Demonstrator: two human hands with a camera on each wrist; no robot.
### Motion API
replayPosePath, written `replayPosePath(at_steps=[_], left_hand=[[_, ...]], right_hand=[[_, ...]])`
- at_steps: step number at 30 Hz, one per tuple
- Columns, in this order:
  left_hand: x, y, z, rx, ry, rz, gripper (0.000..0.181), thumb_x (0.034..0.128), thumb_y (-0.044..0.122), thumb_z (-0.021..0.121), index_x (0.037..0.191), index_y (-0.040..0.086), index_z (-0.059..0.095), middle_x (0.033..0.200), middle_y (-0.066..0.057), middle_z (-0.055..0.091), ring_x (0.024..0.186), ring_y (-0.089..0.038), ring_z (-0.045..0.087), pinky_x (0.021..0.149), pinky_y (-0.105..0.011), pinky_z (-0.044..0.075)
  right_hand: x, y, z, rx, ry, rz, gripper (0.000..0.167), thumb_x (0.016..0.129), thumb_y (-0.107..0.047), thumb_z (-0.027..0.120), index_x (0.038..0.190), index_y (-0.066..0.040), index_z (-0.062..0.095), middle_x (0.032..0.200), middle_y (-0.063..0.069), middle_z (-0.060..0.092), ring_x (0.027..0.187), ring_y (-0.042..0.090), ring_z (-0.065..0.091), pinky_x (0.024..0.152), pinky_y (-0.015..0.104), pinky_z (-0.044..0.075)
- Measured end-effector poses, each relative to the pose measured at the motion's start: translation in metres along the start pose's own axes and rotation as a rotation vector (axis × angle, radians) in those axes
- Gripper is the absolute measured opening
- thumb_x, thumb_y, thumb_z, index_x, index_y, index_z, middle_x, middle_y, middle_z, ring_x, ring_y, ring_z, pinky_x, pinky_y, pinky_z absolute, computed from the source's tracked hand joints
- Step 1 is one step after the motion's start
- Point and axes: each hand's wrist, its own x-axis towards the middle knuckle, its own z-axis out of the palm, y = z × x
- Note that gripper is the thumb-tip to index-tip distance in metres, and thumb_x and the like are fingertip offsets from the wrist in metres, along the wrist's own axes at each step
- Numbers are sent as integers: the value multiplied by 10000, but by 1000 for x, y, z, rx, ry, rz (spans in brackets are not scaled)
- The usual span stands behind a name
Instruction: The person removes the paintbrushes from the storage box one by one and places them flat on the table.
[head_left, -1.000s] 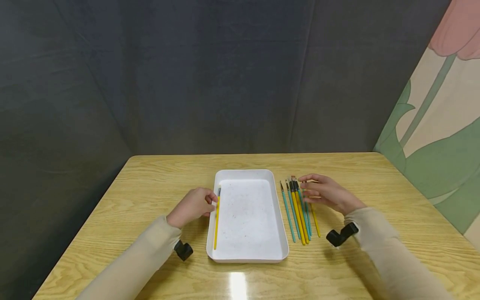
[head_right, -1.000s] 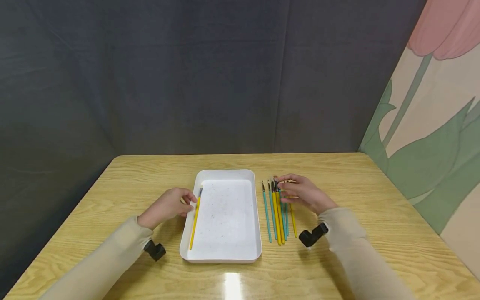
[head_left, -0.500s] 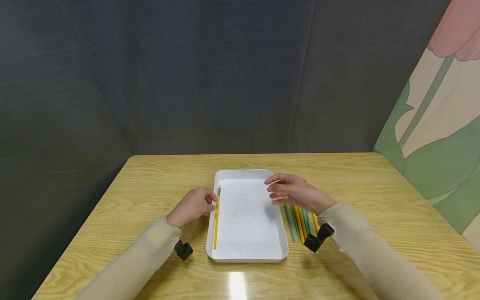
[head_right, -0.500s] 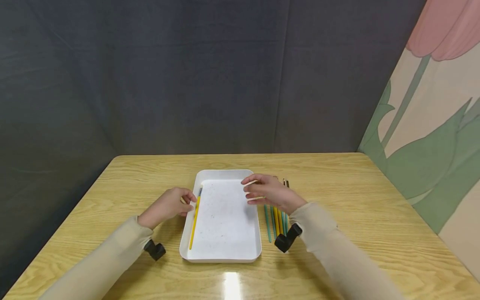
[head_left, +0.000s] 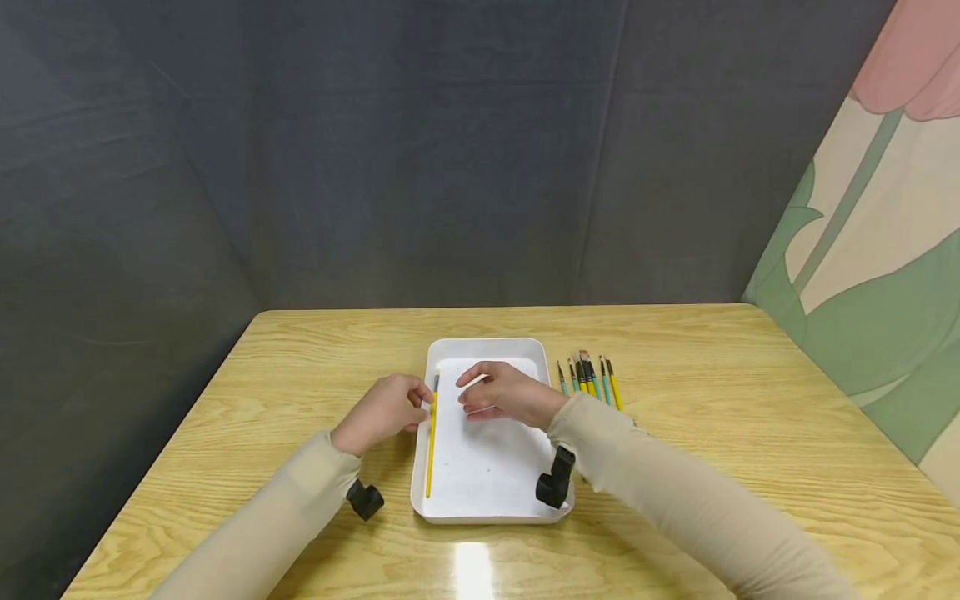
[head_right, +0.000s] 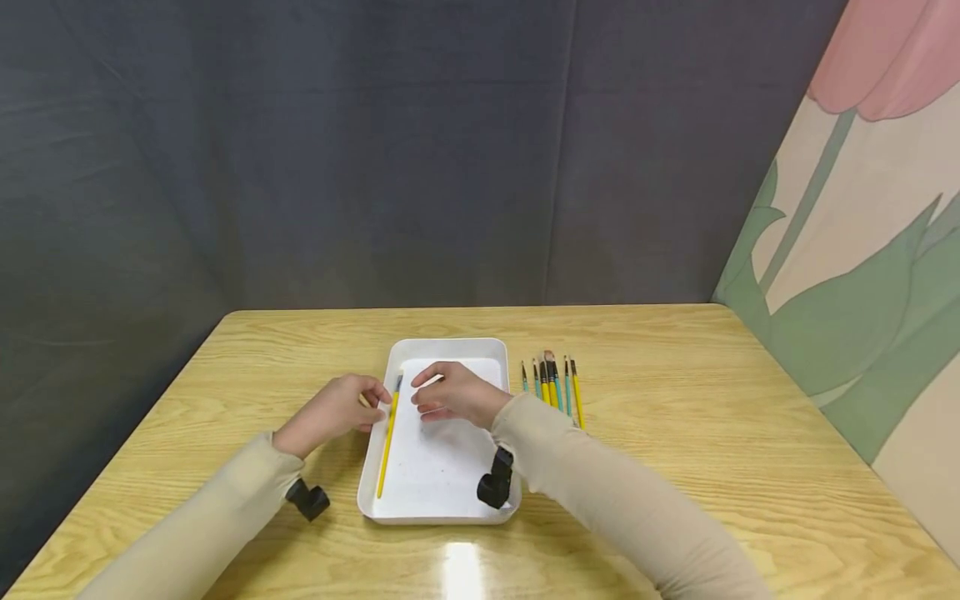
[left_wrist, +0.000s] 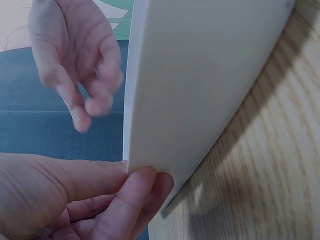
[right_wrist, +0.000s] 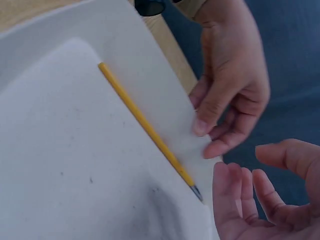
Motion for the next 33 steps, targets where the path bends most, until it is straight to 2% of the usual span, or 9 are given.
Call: replayPosePath(at_steps=[7,13,18,24,33], left_hand=[[0,0,0,-18,-12,2,130,860,-4,656,990,-4,657,854,-82,596,688,-152,608,638,-265,573],[1,1,0,-33,-14,7,143,856,-30,649,998,-17,652,860,-89,593,696,-147,610,643,-266,578],[1,1,0,-38,-18,7,154,851,-43,645,1003,-22,649,859,-91,588,698,-151,605,643,-269,579],[1,2,0,-24,-18,14,155,847,-51,638,999,-26,648,886,-98,593,713,-155,611,645,-265,581],[1,3,1,-5,-21,13,148,857,-29,643,1002,-10,657,864,-87,604,703,-148,611,646,-265,576]], right_hand=[[27,10,21,-86,68,81,346,834,25,625,1163,59,522,822,73,619,730,129,610,788,281,579],[38,14,32,-215,95,85,303,799,53,652,1085,40,550,715,26,576,617,108,567,621,192,526],[48,18,37,-274,121,118,272,757,79,664,1000,12,561,696,17,552,558,102,540,529,169,486],[51,16,42,-298,150,179,249,759,76,666,959,-18,552,593,12,509,492,103,507,470,171,456],[50,14,48,-316,187,176,243,760,71,698,846,-42,501,565,-2,447,455,100,456,442,176,438]])
